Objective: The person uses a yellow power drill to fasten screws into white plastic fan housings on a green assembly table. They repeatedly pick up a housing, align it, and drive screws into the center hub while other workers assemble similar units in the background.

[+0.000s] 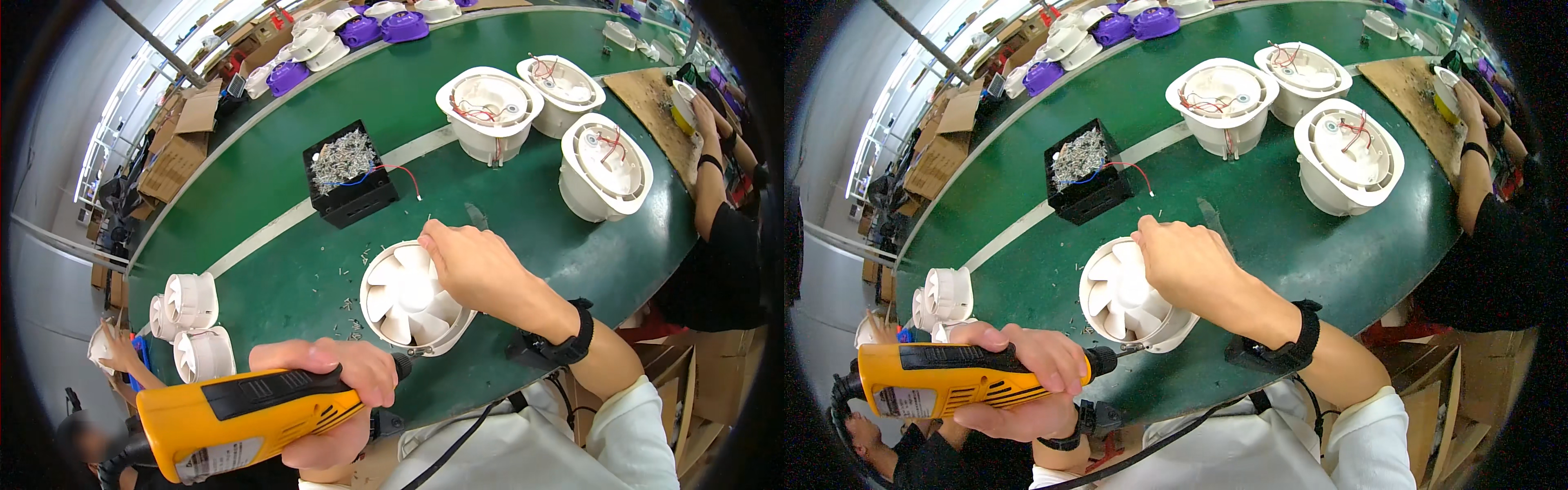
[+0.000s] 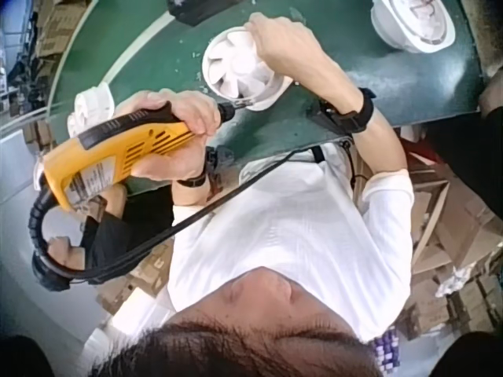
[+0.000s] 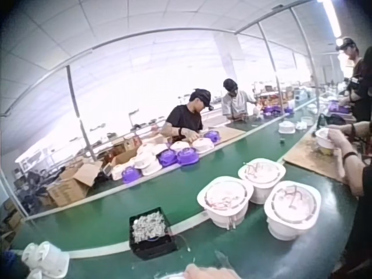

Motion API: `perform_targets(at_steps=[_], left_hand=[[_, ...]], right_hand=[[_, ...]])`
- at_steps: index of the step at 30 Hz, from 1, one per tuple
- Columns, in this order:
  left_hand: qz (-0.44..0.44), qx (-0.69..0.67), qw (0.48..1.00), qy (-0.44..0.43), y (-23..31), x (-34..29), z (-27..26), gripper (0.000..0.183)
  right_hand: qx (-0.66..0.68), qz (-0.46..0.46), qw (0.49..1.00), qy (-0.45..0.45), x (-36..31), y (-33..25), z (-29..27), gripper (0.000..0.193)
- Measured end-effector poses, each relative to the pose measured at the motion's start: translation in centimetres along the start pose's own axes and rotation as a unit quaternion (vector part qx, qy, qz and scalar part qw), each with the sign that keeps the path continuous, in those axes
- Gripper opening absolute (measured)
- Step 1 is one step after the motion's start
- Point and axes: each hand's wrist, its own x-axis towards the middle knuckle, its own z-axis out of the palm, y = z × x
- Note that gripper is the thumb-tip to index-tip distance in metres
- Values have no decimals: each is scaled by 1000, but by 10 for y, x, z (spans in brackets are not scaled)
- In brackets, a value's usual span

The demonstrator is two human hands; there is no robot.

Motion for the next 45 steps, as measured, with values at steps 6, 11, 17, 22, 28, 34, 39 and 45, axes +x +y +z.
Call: perform_targets(at_steps=[6, 11, 17, 22, 28, 34, 39, 45], left_hand=[[5, -4, 1000, 0, 1, 2, 1, 70], [29, -36, 999, -10, -1, 6, 3, 68], [15, -30, 999, -10, -2, 3, 3, 70], [16, -45, 997, -63, -4, 7, 7, 63], [-85, -78, 993, 4, 9, 6, 16, 64], [4, -44, 999, 8, 27, 7, -4, 73], [22, -21, 1000, -5, 27, 8, -19, 72], [15, -25, 999, 24, 24, 2, -16, 68]], right_hand=[[-8, -9, 1000, -3, 0, -2, -1, 25], [-1, -5, 1000, 9, -1, 1, 1, 19], [-23, -19, 1000, -3, -1, 0, -2, 24], [-21, -32, 999, 8, -1, 1, 2, 24], [20, 8, 999, -32, 5, 7, -7, 29], [31, 104, 989, -102, -11, 3, -38, 51], [180, 253, 919, -242, -15, 16, -40, 57], [250, 249, 894, -276, -9, 15, -45, 62]])
